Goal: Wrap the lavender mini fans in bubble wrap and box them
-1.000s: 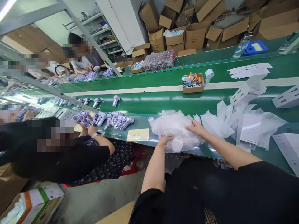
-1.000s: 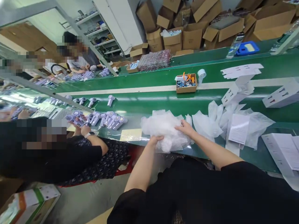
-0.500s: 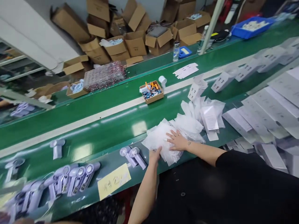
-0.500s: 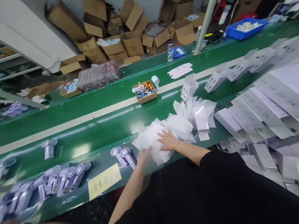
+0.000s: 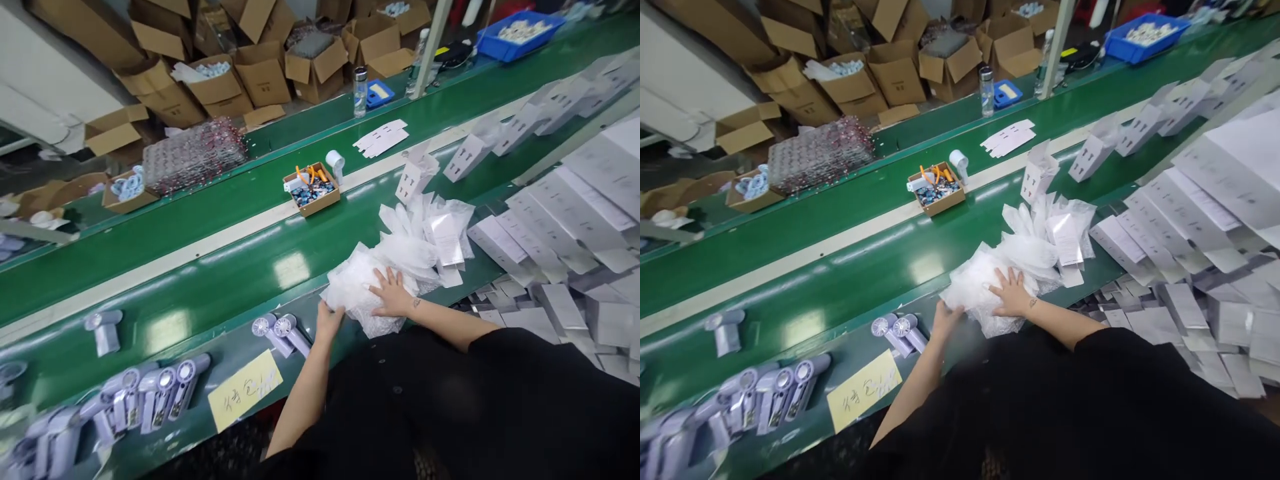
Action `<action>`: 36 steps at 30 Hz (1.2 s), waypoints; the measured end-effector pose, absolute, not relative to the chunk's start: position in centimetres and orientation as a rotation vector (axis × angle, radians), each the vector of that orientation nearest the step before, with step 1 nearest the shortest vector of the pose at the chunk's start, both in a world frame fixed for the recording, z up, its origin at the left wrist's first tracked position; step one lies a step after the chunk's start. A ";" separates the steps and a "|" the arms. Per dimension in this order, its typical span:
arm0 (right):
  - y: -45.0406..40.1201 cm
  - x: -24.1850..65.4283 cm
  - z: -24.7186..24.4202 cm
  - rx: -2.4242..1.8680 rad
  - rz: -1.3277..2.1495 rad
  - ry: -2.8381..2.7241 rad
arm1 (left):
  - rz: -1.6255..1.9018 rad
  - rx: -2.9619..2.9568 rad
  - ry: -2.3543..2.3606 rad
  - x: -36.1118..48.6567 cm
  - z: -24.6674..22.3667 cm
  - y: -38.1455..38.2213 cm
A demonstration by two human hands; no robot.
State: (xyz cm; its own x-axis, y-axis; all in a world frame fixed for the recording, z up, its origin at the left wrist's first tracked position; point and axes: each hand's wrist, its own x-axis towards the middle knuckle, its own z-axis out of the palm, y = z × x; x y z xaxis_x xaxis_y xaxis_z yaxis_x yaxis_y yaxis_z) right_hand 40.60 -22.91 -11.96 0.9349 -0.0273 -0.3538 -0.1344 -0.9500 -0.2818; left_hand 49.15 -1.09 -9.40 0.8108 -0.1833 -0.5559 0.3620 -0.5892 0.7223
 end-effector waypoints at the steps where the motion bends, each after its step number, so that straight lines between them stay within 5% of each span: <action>1: -23.3 40.6 -12.5 -2.795 0.466 0.115 | -0.646 2.169 0.195 48.7 -9.1 0.9; 4: -23.9 40.9 -13.3 -2.790 0.352 0.128 | -0.404 2.547 0.402 47.1 -8.6 5.8; 9: -23.9 40.4 -11.3 -2.692 0.188 -0.002 | -0.657 2.765 0.679 46.6 -9.3 7.2; 12: -24.0 39.3 -9.0 -2.417 0.038 -0.151 | -0.674 2.721 0.717 46.7 -9.1 6.6; 15: -23.5 38.5 -6.9 -1.978 0.237 0.005 | -0.461 2.395 0.671 45.5 -7.6 5.0; 18: -22.5 39.1 -5.3 -1.381 0.381 0.318 | -0.416 1.861 0.467 43.5 -5.3 0.9; 21: -22.8 40.4 -3.9 -0.888 0.288 0.336 | -0.725 1.693 0.024 42.8 -3.4 -4.8; 25: -27.6 39.6 -2.7 -0.767 0.005 0.400 | -1.177 1.634 -0.481 47.9 -2.2 -12.4; 30: -34.5 34.7 -3.4 -0.709 -0.195 0.583 | -0.630 1.879 -0.124 58.7 -3.2 -25.0; 36: -36.2 31.4 -5.1 -0.615 -0.129 0.620 | -0.625 1.950 0.089 61.0 -6.9 -34.9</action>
State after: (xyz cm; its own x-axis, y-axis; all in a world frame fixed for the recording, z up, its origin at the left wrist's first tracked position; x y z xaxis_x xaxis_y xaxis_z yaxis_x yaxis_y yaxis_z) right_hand 31.37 -36.24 -5.13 0.8123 -0.2916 -0.5051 -0.0654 0.8151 -0.5756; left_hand 60.95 -34.89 -6.94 0.8616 -0.2103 -0.4619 0.3304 -0.4583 0.8251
